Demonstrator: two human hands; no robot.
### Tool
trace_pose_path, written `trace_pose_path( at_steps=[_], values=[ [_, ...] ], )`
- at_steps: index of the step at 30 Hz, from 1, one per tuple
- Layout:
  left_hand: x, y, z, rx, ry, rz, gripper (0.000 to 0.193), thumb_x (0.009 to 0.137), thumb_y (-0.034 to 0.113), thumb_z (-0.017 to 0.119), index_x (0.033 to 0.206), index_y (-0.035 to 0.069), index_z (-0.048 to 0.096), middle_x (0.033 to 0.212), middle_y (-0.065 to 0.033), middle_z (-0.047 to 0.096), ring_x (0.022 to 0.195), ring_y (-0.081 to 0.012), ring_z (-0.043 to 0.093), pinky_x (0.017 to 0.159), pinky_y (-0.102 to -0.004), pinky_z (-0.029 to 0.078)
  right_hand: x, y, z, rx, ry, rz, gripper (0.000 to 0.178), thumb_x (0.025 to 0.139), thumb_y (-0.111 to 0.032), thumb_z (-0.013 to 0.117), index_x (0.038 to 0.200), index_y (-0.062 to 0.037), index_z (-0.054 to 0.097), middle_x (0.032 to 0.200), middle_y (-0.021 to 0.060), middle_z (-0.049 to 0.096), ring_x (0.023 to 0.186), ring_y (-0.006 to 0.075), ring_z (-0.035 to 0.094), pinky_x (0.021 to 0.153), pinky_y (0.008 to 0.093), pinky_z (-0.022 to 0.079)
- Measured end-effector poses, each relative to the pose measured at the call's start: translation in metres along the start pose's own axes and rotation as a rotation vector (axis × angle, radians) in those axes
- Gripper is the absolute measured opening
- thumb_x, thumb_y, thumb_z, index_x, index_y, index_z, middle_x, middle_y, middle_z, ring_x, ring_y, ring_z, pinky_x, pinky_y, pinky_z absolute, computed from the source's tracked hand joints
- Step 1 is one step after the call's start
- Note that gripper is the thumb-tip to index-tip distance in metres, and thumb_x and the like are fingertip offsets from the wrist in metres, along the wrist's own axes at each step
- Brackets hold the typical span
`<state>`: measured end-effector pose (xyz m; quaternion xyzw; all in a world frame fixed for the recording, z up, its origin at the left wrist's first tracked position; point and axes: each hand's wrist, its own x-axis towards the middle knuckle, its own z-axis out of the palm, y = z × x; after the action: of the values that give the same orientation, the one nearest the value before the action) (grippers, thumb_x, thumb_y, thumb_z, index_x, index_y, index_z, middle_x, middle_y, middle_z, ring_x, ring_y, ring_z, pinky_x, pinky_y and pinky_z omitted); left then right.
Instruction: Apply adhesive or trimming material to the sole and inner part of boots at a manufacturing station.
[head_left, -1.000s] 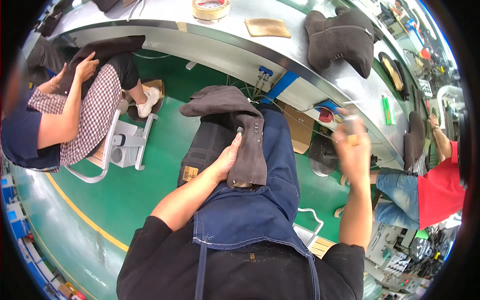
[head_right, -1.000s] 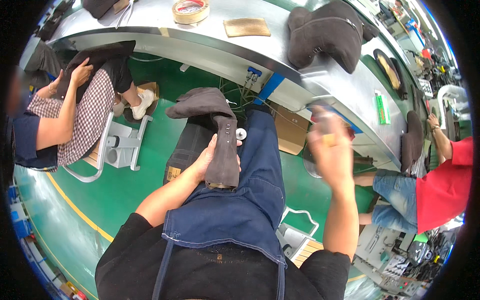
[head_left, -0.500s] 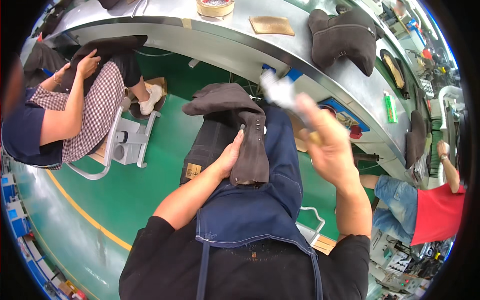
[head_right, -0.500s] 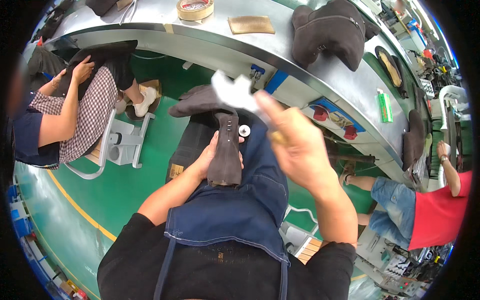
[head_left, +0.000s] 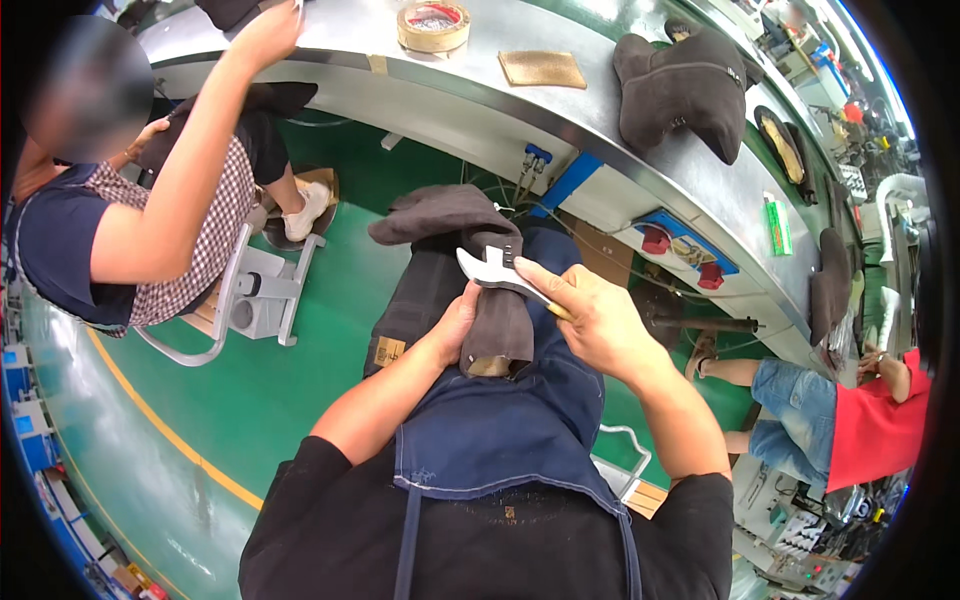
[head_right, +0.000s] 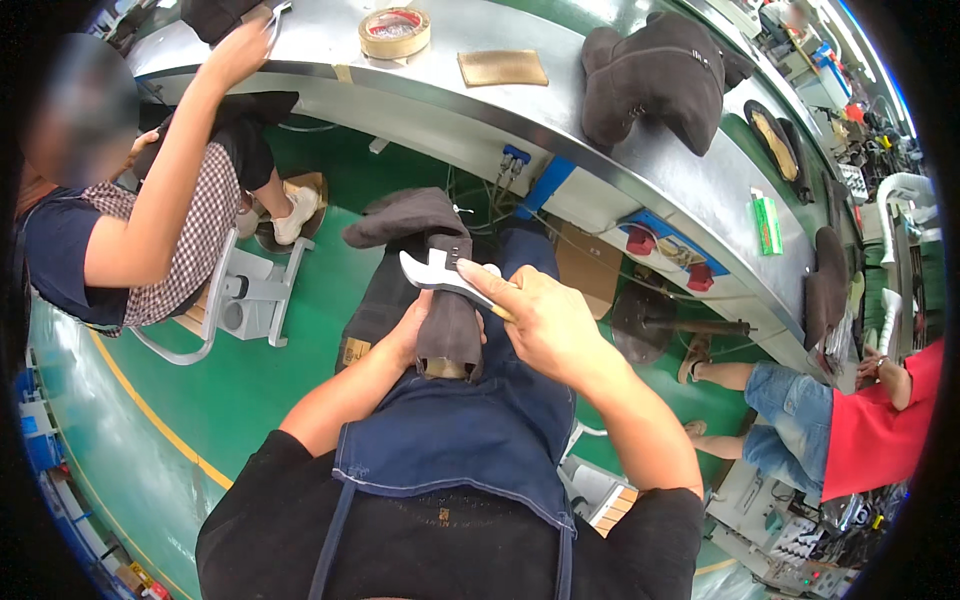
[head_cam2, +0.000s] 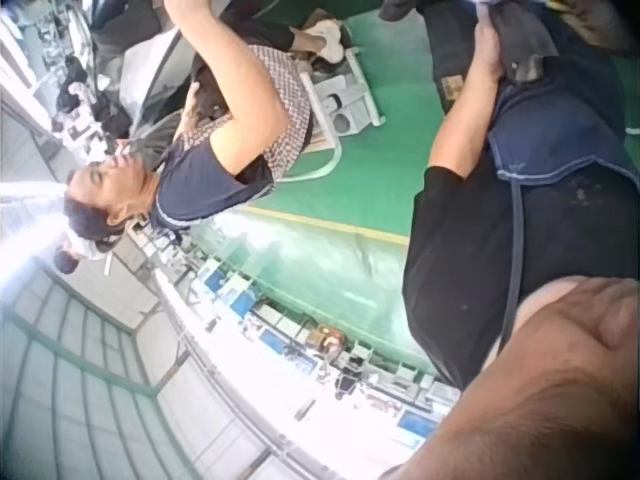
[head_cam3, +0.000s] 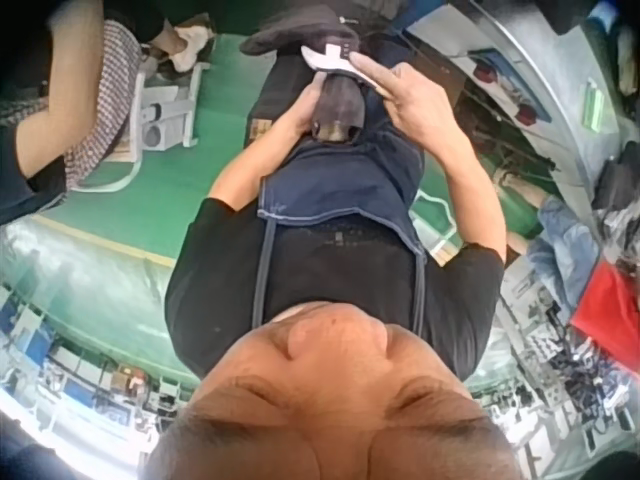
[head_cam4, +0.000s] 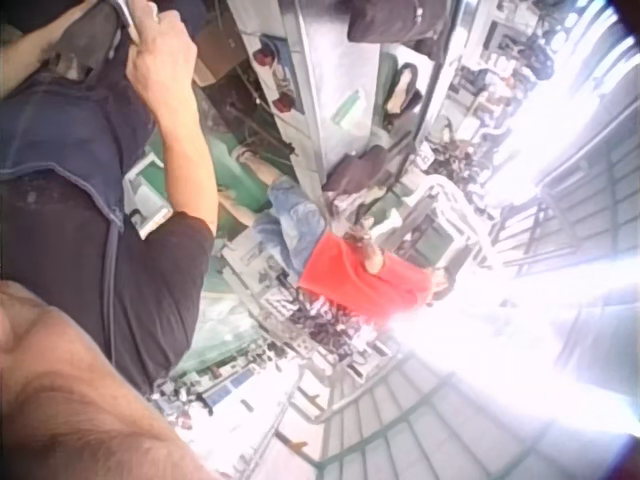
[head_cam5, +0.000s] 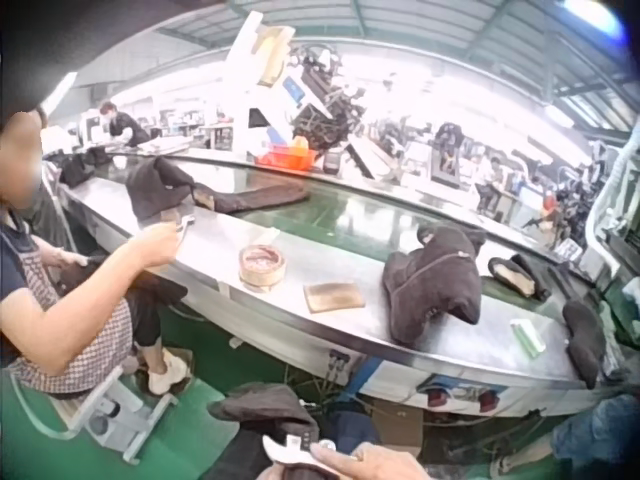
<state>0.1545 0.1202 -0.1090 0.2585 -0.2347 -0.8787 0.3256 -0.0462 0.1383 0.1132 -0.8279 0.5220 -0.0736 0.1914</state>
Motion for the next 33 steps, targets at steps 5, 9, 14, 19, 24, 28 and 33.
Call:
trace_pose_path(
  at_steps=[5,9,14,19,24,28,33],
  values=[
    [-0.004,0.047,0.025,-0.293,0.013,-0.036,0.064,0.108,0.061,0.039,0.138,0.008,0.058,0.112,-0.0148,0.070,0.101,-0.0274,0.071,0.089,-0.0416,0.059,-0.001,0.007,0.027,0.600,0.219,0.193,0.057,0.088,-0.016,0.081,0.138,-0.0036,0.056,0.123,0.0195,0.069,0.112,0.0322,0.069,0.096,0.0405,0.055],
    [-0.011,0.090,0.043,-0.120,-0.135,-0.112,0.072,0.108,0.068,0.034,0.137,0.008,0.061,0.131,-0.0105,0.069,0.116,-0.0230,0.068,0.098,-0.0386,0.056,0.006,-0.010,0.049,0.807,0.226,0.238,0.082,0.075,-0.032,0.095,0.133,0.0051,0.051,0.125,0.0184,0.070,0.111,0.0279,0.070,0.097,0.0387,0.055],
    [-0.007,0.074,0.021,-0.033,0.294,-0.127,0.072,0.106,0.066,0.043,0.140,0.005,0.061,0.130,-0.0148,0.070,0.117,-0.0280,0.069,0.103,-0.0396,0.054,0.009,-0.018,0.079,0.652,0.258,0.346,0.070,0.083,-0.029,0.088,0.131,0.0059,0.051,0.115,0.0265,0.070,0.108,0.0402,0.071,0.093,0.0422,0.055],
    [-0.006,0.132,0.039,1.134,0.403,0.859,0.045,0.109,0.037,0.053,0.134,0.002,0.066,0.135,-0.0167,0.066,0.126,-0.0309,0.062,0.108,-0.0385,0.047,0.002,-0.010,0.085,0.749,0.339,0.311,0.042,0.096,-0.019,0.075,0.123,0.0041,0.053,0.102,0.0224,0.073,0.094,0.0392,0.074,0.082,0.0417,0.056],
    [0.023,0.156,0.044,0.947,-0.267,0.706,0.057,0.113,0.042,0.038,0.105,0.001,0.077,0.108,-0.0098,0.074,0.113,-0.0260,0.063,0.114,-0.0429,0.035,0.002,-0.016,0.085,0.753,0.331,0.314,0.037,0.096,-0.022,0.077,0.117,0.0020,0.059,0.100,0.0204,0.073,0.093,0.0368,0.073,0.083,0.0412,0.056],
    [0.040,0.134,0.032,0.953,-0.256,0.685,0.061,0.112,0.044,0.038,0.099,0.000,0.078,0.098,-0.0103,0.070,0.096,-0.0256,0.060,0.100,-0.0396,0.042,-0.014,0.005,0.083,0.508,0.553,0.115,0.019,0.097,-0.015,0.073,0.104,-0.0003,0.064,0.092,0.0139,0.071,0.089,0.0334,0.068,0.075,0.0407,0.054],
    [0.046,0.123,0.031,0.905,-0.197,0.649,0.065,0.113,0.045,0.036,0.095,-0.001,0.079,0.095,-0.0114,0.068,0.096,-0.0255,0.059,0.095,-0.0376,0.045,-0.019,-0.007,0.027,0.835,-0.074,0.371,0.026,0.103,-0.007,0.058,0.128,0.0002,0.053,0.096,0.0129,0.071,0.093,0.0243,0.070,0.070,0.0388,0.056]
  ],
)
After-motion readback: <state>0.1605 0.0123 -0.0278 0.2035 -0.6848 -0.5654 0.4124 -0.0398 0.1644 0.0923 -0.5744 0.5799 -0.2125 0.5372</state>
